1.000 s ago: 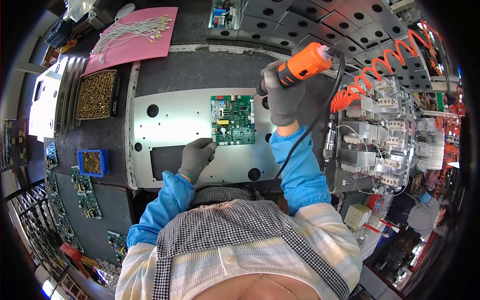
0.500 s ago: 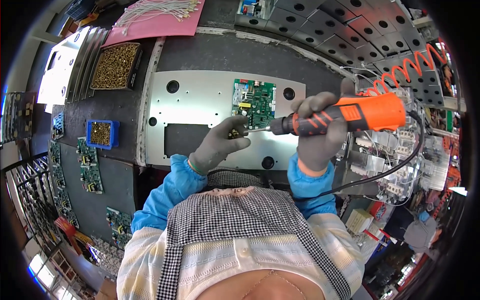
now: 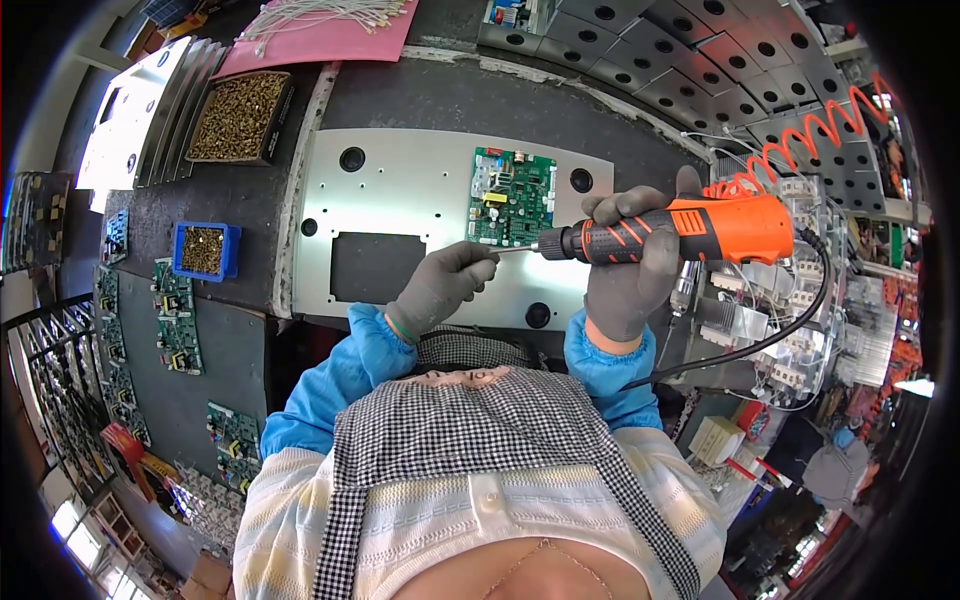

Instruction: The person assembles electronic components and heatsinks onto a metal chassis plate using an electric or pneumatic screwdriver to secure them with screws.

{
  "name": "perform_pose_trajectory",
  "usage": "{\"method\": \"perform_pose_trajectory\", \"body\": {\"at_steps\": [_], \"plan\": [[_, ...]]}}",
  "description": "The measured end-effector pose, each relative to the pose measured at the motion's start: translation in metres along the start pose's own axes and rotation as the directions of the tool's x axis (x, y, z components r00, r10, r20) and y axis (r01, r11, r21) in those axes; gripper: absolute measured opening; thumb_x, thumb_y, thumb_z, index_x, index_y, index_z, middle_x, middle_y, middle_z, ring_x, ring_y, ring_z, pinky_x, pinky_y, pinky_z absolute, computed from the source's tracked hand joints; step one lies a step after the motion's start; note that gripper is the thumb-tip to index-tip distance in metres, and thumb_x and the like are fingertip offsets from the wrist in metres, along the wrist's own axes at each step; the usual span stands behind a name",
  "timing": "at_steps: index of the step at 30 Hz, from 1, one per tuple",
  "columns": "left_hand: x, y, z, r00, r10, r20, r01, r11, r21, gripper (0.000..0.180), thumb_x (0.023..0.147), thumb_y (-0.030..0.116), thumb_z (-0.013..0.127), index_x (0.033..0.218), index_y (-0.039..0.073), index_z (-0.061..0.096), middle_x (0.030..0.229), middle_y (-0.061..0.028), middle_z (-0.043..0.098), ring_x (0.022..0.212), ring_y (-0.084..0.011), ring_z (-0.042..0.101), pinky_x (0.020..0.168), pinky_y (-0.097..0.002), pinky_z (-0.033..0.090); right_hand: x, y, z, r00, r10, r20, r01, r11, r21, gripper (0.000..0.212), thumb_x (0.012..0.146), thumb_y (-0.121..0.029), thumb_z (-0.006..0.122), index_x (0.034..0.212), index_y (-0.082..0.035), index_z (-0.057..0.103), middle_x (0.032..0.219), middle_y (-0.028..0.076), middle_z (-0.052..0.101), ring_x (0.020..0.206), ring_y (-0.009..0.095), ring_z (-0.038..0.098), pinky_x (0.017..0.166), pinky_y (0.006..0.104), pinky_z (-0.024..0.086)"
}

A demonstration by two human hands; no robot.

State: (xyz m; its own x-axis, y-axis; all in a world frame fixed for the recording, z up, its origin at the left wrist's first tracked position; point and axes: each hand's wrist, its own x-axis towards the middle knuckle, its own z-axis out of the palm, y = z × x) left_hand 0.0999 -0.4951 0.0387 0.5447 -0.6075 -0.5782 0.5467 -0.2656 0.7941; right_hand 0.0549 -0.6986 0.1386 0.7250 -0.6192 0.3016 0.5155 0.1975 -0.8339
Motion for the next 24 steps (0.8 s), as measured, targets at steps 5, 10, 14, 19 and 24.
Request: {"method": "perform_pose_trajectory", "body": {"at_steps": [5, 10, 14, 19, 24], "plan": [[0.007, -0.022, -0.006, 0.957, 0.288, -0.042, -0.27, 0.933, 0.237, 0.027, 0.093, 0.015, 0.076, 0.116, 0.002, 0.069, 0.095, -0.0067, 0.07, 0.084, -0.0142, 0.064, 0.077, -0.0294, 0.055, -0.005, -0.001, -0.004, 0.998, 0.037, -0.049, -0.04, 0.997, -0.059, 0.081, 0.09, -0.041, 0.07, 0.154, -0.007, 0.035, 0.098, 0.009, 0.066, 0.082, 0.022, 0.067, 0.084, 0.0504, 0.056], [0.005, -0.011, -0.003, 0.968, 0.246, -0.056, -0.214, 0.917, 0.337, 0.028, 0.089, 0.016, 0.079, 0.111, 0.003, 0.071, 0.094, -0.0096, 0.07, 0.083, -0.0168, 0.066, 0.076, -0.0318, 0.056, -0.009, 0.004, -0.006, 0.998, 0.054, -0.024, -0.053, 0.998, 0.029, 0.073, 0.092, -0.021, 0.062, 0.155, -0.002, 0.028, 0.099, 0.01, 0.067, 0.081, 0.023, 0.068, 0.084, 0.0505, 0.058], [0.003, -0.002, -0.001, 0.975, 0.208, -0.083, -0.149, 0.879, 0.454, 0.027, 0.086, 0.022, 0.082, 0.104, 0.004, 0.072, 0.092, -0.0113, 0.071, 0.08, -0.0209, 0.068, 0.073, -0.0343, 0.056, -0.011, 0.006, -0.005, 0.997, 0.075, -0.036, -0.075, 0.997, 0.013, 0.074, 0.093, -0.023, 0.063, 0.155, -0.002, 0.029, 0.099, 0.01, 0.067, 0.082, 0.023, 0.069, 0.084, 0.0501, 0.058], [0.006, -0.01, -0.001, 0.968, 0.213, -0.131, -0.121, 0.859, 0.498, 0.028, 0.084, 0.025, 0.083, 0.099, 0.004, 0.073, 0.088, -0.0118, 0.071, 0.076, -0.0228, 0.069, 0.071, -0.0347, 0.056, -0.015, 0.008, 0.0, 0.996, 0.084, -0.015, -0.084, 0.996, 0.002, 0.072, 0.093, -0.017, 0.064, 0.155, -0.003, 0.029, 0.099, 0.011, 0.067, 0.083, 0.023, 0.069, 0.084, 0.051, 0.059], [0.003, -0.011, 0.001, 0.95, 0.25, -0.189, -0.113, 0.837, 0.535, 0.029, 0.083, 0.026, 0.083, 0.097, 0.004, 0.073, 0.087, -0.0122, 0.071, 0.074, -0.0244, 0.07, 0.069, -0.0358, 0.056, -0.017, 0.01, 0.004, 0.998, 0.06, -0.01, -0.06, 0.997, -0.051, 0.074, 0.092, -0.02, 0.065, 0.155, -0.002, 0.03, 0.097, 0.012, 0.067, 0.082, 0.024, 0.069, 0.083, 0.0506, 0.06]]}}
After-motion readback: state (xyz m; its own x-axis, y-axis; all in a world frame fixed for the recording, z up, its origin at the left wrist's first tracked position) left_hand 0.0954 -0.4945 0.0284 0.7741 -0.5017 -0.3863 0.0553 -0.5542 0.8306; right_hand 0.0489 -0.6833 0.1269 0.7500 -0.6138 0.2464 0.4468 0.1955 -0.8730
